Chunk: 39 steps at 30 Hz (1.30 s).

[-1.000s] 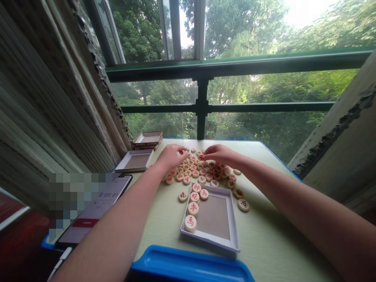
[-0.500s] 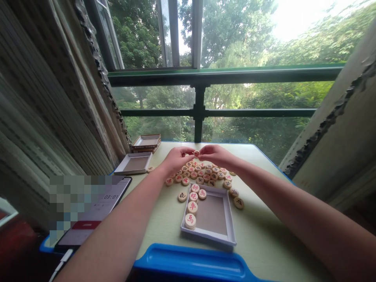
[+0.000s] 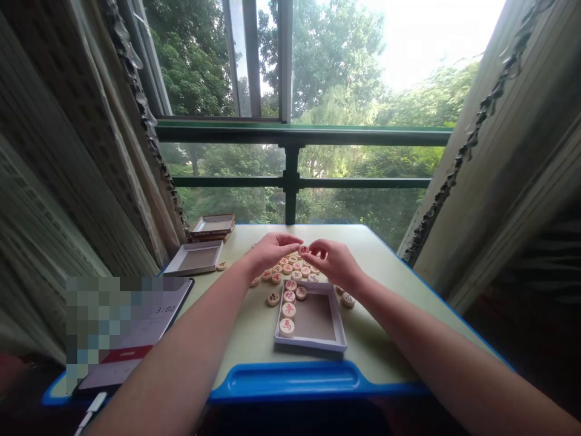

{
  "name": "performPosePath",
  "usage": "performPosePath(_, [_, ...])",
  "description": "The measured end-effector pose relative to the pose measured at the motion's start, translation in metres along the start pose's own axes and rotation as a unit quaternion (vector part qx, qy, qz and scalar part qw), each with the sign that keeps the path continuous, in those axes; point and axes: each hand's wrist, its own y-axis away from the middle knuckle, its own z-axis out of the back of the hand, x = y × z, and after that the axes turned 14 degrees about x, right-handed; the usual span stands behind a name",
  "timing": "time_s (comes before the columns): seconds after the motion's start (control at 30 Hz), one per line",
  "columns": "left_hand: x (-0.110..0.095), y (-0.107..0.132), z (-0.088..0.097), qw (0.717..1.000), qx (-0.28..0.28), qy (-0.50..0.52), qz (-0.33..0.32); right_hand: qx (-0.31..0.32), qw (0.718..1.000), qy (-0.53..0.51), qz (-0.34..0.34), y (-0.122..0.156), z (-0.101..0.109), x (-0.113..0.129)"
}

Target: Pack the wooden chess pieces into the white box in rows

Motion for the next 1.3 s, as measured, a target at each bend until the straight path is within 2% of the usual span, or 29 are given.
performPosePath(0.2, [0.005,0.0,0.001,0.998,0.06,-0.028,0.022,0.021,0.997,0.069,0.012,0.009,-0.003,-0.002])
performPosePath(0.5, [0.004,0.0,0.0,0.998,0.035,0.007,0.043,0.001,0.995,0.086,0.054,0.011,-0.007,-0.006])
performPosePath(0.7, [0.006,0.001,-0.001,0.998,0.037,-0.01,0.049,0.028,0.995,0.094,0.027,0.012,0.0,-0.004])
performPosePath(0.77, [0.008,-0.001,0.001,0.998,0.016,-0.033,0.047,0.063,0.992,0.105,0.018,0.013,0.006,-0.002])
performPosePath(0.87, [0.013,-0.003,0.009,0.992,-0.066,-0.102,0.042,0.146,0.98,0.136,0.007,0.015,0.015,0.002])
performPosePath(0.93, [0.018,-0.003,0.017,0.971,-0.135,-0.19,0.052,0.18,0.972,0.153,-0.011,0.015,0.018,0.003])
performPosePath(1.0, [0.024,-0.002,0.024,0.934,-0.171,-0.304,0.08,0.176,0.971,0.16,-0.036,0.014,0.018,0.0])
performPosePath(1.07, [0.029,-0.001,0.028,0.908,-0.151,-0.37,0.124,0.153,0.972,0.162,-0.067,0.011,0.016,-0.006])
performPosePath(1.17, [0.033,0.002,0.027,0.9,-0.077,-0.386,0.187,0.115,0.976,0.157,-0.101,0.007,0.015,-0.018])
performPosePath(1.23, [0.034,0.002,0.024,0.901,-0.047,-0.383,0.199,0.097,0.979,0.143,-0.111,0.005,0.014,-0.025])
performPosePath(1.3, [0.034,0.001,0.023,0.9,-0.043,-0.394,0.179,0.09,0.98,0.131,-0.12,0.003,0.015,-0.031])
